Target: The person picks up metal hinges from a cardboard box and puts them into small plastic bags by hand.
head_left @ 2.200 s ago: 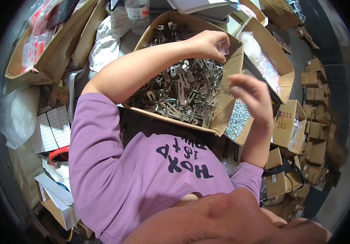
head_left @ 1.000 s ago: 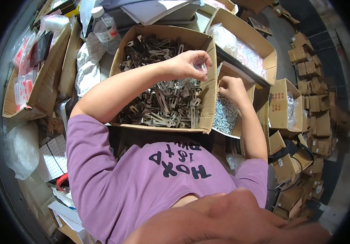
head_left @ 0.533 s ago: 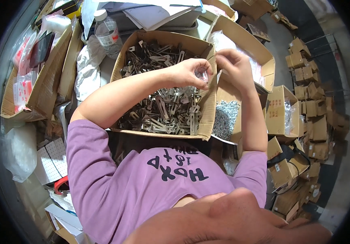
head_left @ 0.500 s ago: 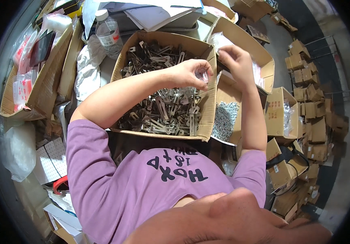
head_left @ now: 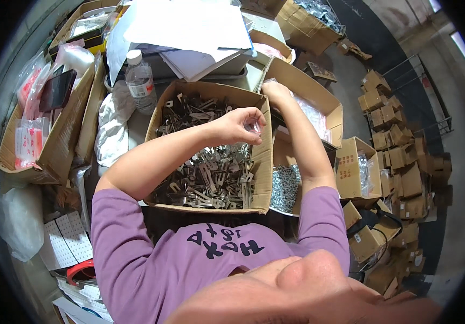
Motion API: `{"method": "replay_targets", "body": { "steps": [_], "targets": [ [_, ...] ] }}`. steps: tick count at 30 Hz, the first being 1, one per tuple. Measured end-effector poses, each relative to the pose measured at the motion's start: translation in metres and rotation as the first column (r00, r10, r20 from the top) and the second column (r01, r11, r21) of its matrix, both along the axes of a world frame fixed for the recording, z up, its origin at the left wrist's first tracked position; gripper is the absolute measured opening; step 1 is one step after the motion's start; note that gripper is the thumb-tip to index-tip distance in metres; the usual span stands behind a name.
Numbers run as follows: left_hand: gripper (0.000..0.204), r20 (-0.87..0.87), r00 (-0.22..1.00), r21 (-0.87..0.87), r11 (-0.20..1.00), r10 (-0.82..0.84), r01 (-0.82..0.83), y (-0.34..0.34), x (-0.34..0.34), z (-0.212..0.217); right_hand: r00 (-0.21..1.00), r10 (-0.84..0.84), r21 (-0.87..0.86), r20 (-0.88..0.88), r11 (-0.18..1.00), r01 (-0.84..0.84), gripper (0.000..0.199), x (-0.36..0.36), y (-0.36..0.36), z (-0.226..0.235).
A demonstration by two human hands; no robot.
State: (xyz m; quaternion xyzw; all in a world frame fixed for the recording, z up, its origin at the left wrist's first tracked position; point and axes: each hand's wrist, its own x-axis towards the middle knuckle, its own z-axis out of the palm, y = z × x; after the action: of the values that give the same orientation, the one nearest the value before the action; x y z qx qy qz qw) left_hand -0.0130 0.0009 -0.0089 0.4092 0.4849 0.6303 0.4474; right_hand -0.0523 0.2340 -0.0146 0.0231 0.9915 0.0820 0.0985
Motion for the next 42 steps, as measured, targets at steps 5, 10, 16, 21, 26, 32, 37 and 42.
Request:
{"method": "replay_targets", "body": {
  "steps": [5,10,16,21,26,32,37,42],
  "targets": [
    [0.041,-0.003,1.0,0.005,1.0,0.009,-0.009,0.001,-0.002,0.003,0.99,-0.026,-0.11,-0.136,0.994,0.011,0.021,0.023,-0.012,0.018],
    [0.041,0.022,1.0,-0.001,1.0,0.009,-0.009,0.002,-0.004,0.002,0.976,-0.042,-0.264,-0.212,0.964,-0.016,0.015,0.026,0.011,0.011],
    [0.038,0.033,0.999,0.007,1.0,0.024,-0.024,0.003,-0.007,-0.003,0.907,-0.116,-0.563,-0.405,0.813,-0.148,0.018,0.035,0.018,0.015],
    [0.038,0.05,0.997,-0.006,0.999,0.052,-0.052,0.003,-0.008,-0.006,0.887,-0.222,-0.856,-0.405,0.433,-0.282,0.014,0.056,0.007,0.028],
    [0.039,0.016,0.997,-0.021,0.997,0.075,-0.075,0.006,-0.008,-0.007,0.946,-0.21,-0.962,-0.248,-0.065,-0.266,0.013,0.106,-0.041,0.053],
    [0.041,0.011,0.999,-0.009,0.999,0.04,-0.04,-0.001,-0.002,0.004,0.93,0.0,-0.858,-0.367,0.385,-0.339,0.014,0.132,-0.063,0.061],
    [0.045,-0.026,0.999,-0.029,0.999,-0.021,0.02,-0.001,-0.004,-0.003,0.838,0.188,-0.622,-0.512,0.593,-0.513,0.013,0.143,-0.072,0.062],
    [0.024,-0.123,0.97,-0.049,0.975,0.208,-0.215,0.001,-0.005,0.006,0.855,-0.068,-0.739,-0.514,0.541,-0.401,0.012,0.147,-0.061,0.051]
  ]
}}
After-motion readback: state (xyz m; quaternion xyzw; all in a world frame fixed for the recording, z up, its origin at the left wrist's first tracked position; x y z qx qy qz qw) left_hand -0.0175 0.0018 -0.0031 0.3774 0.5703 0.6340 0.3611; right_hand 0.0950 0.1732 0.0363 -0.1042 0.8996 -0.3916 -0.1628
